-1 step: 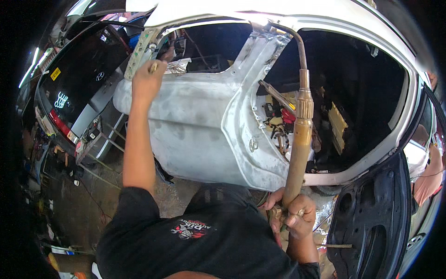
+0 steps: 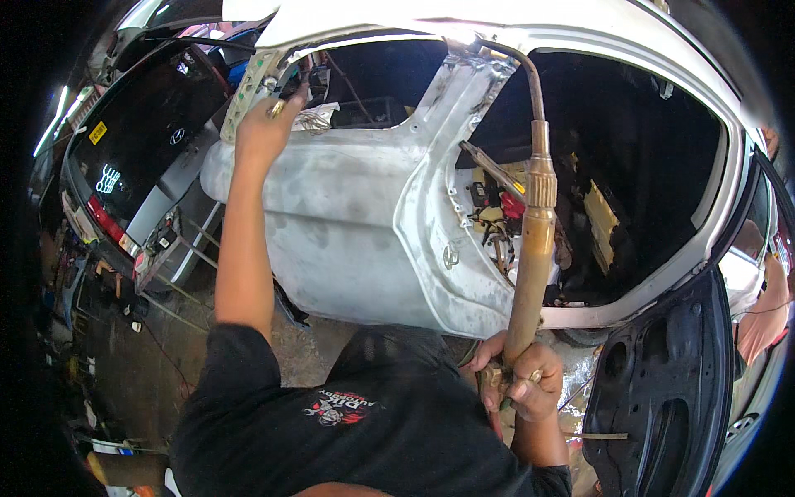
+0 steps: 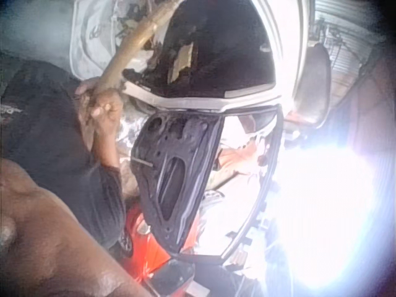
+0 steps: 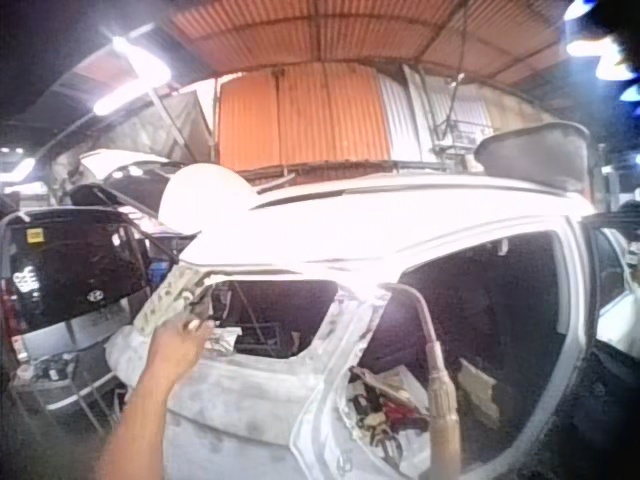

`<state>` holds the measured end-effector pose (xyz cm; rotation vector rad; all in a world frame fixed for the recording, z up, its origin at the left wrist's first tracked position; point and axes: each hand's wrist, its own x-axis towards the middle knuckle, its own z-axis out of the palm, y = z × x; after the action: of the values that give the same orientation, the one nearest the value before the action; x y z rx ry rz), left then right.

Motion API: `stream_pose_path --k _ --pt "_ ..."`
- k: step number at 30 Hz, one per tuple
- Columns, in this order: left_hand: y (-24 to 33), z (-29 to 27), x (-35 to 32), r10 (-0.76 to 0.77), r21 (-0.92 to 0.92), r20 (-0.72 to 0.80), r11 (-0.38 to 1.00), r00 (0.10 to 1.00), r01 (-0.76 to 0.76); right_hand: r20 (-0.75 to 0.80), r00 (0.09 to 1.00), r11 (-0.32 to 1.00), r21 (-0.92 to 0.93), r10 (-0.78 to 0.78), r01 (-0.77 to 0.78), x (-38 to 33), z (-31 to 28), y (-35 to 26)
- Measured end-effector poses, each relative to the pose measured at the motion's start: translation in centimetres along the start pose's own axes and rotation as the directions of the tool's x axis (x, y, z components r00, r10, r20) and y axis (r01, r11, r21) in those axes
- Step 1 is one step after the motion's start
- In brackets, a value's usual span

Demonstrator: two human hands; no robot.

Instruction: The person welds a car door frame using a welding torch and filler rods. They repeatedly strike the torch to create sparks, then apply filler material to the seam while welding. The person also uses a hammer to tap the welded area.

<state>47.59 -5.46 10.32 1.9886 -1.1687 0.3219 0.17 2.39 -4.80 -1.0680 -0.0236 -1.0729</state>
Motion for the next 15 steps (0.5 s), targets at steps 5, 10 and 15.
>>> stream_pose_path --k 5,10,15 --pt "-0.2 5.6 6.9 -0.151 0.516 0.234 0.857 0.96 0.009 -0.009 1.0 0.999 -0.052 -0.015 0.015 0.3 -0.4 0.2" --pt "-0.7 5.1 7.2 -0.138 0.486 0.426 0.868 0.894 -0.098 -0.015 0.998 0.997 -0.061 -0.055 0.054 0.1 -1.4 0.1" --pt "-1.8 3.4 2.6 0.022 0.177 0.221 0.982 0.975 -0.063 -0.09 0.992 0.994 -0.076 -0.089 0.083 0.1 -2.3 -0.4"
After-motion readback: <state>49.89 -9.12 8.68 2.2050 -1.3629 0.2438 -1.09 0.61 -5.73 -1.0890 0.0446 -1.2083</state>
